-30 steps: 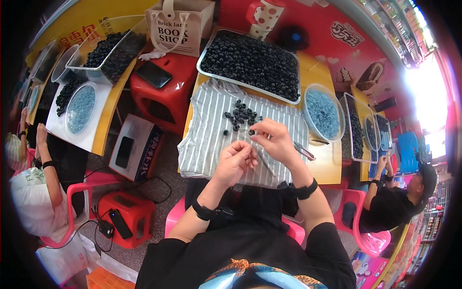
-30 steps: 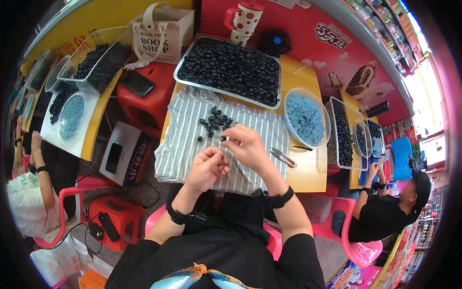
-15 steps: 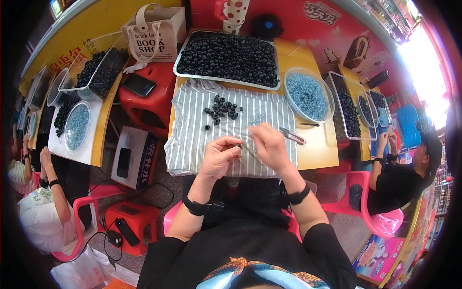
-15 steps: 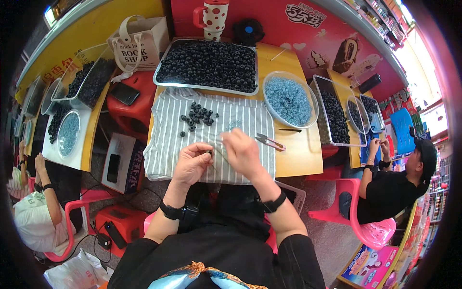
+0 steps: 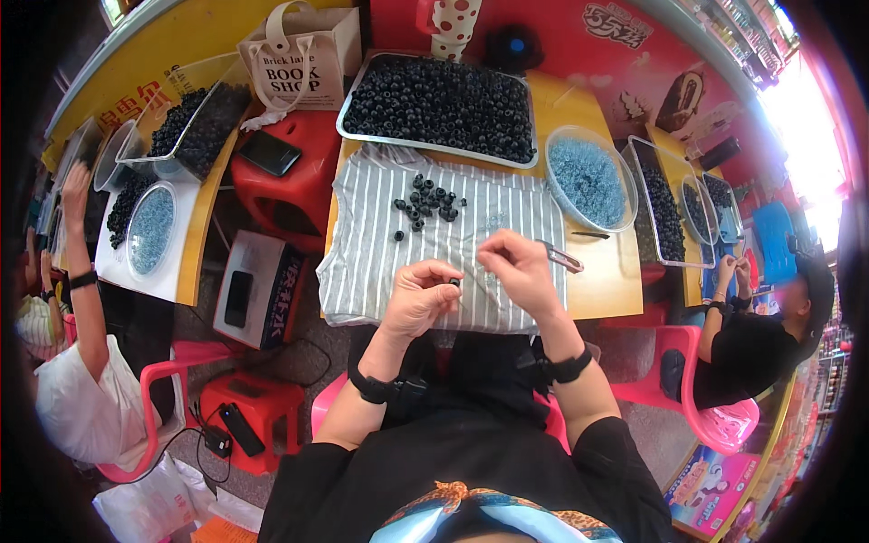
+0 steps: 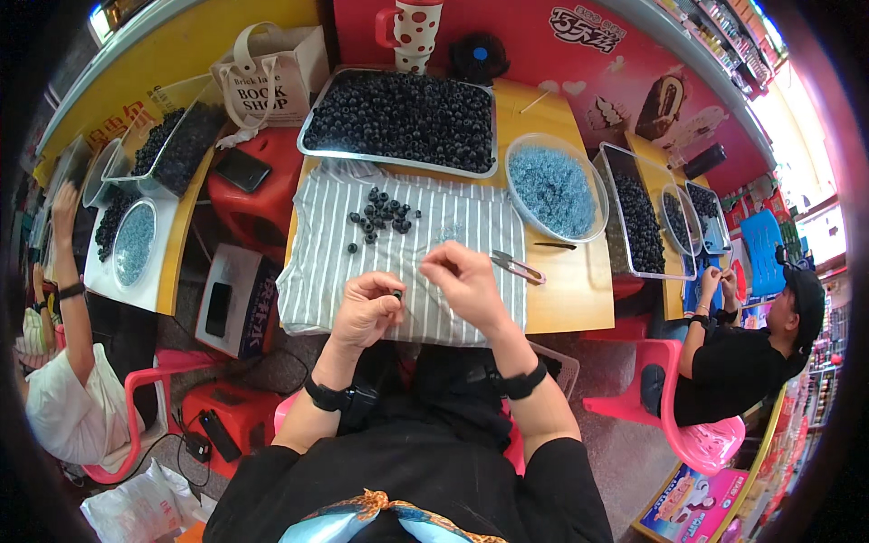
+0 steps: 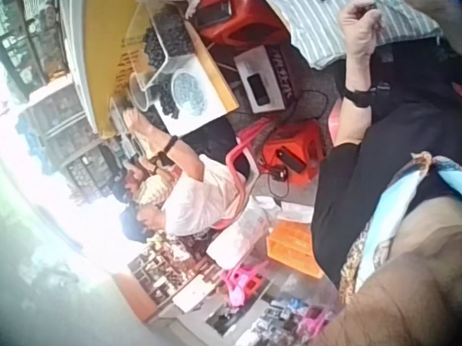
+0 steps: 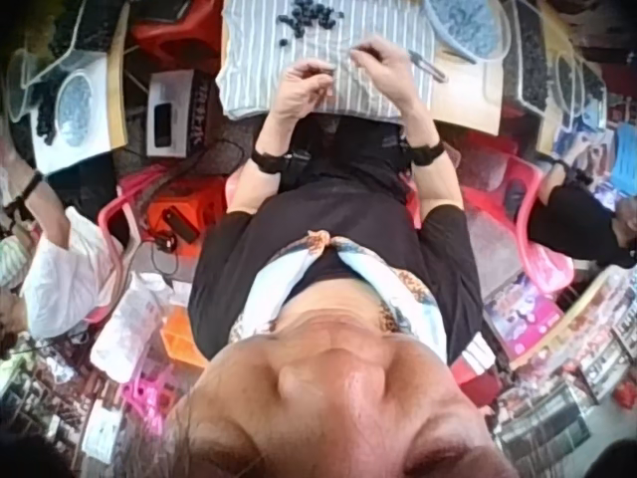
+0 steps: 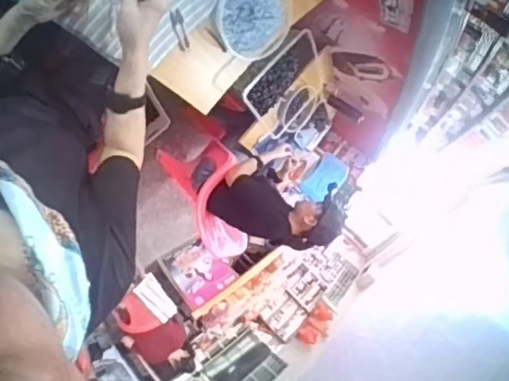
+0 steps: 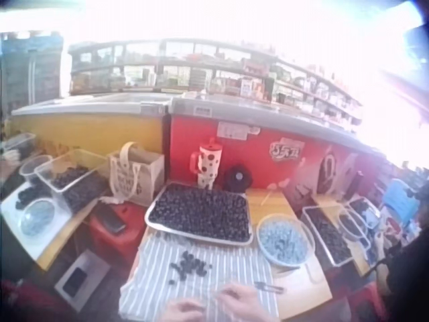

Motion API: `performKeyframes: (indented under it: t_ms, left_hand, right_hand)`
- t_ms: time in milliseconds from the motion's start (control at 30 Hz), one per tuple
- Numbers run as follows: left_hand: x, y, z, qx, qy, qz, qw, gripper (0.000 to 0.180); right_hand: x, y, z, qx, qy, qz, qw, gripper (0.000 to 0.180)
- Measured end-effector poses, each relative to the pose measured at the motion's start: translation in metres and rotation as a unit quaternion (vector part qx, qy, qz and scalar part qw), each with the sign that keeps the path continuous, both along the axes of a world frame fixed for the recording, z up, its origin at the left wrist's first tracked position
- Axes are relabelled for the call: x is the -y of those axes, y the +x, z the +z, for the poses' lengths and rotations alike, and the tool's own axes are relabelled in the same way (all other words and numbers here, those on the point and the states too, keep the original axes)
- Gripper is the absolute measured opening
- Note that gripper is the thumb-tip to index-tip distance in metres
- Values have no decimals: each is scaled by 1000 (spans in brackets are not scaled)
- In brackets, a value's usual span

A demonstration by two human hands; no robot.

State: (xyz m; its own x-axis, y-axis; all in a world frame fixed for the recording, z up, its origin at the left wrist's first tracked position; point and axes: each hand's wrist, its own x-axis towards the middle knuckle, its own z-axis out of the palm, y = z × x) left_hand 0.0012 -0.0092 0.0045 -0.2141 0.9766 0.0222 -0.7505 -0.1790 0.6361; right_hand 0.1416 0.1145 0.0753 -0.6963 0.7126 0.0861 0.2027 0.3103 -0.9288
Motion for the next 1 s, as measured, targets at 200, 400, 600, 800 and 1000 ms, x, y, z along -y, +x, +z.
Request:
performKeyframes:
  t_ms: [200,400,600,800,1000]
  left_hand:
    - [-3,1,-3,50,26,25,998,18]
    - [-2,1,1,7,12,24,1000,19]
    - [-4,3,8,29,8,7,1000,23]
    - [-5,2,6,36,-17,4,999,21]
    - [-4,-1,-5,13,5,2,1000,24]
  right_hand:
    - [41,7,-6,-154,-7,23,988,9]
    - [45,0,-4,-189,-59,42,979,7]
    - [46,-6,-7,-190,-145,-7,971,5]
    - [42,-4,-12,-184,-125,-31,974,3]
    - [44,-8,-12,-188,-182,-13,965,1]
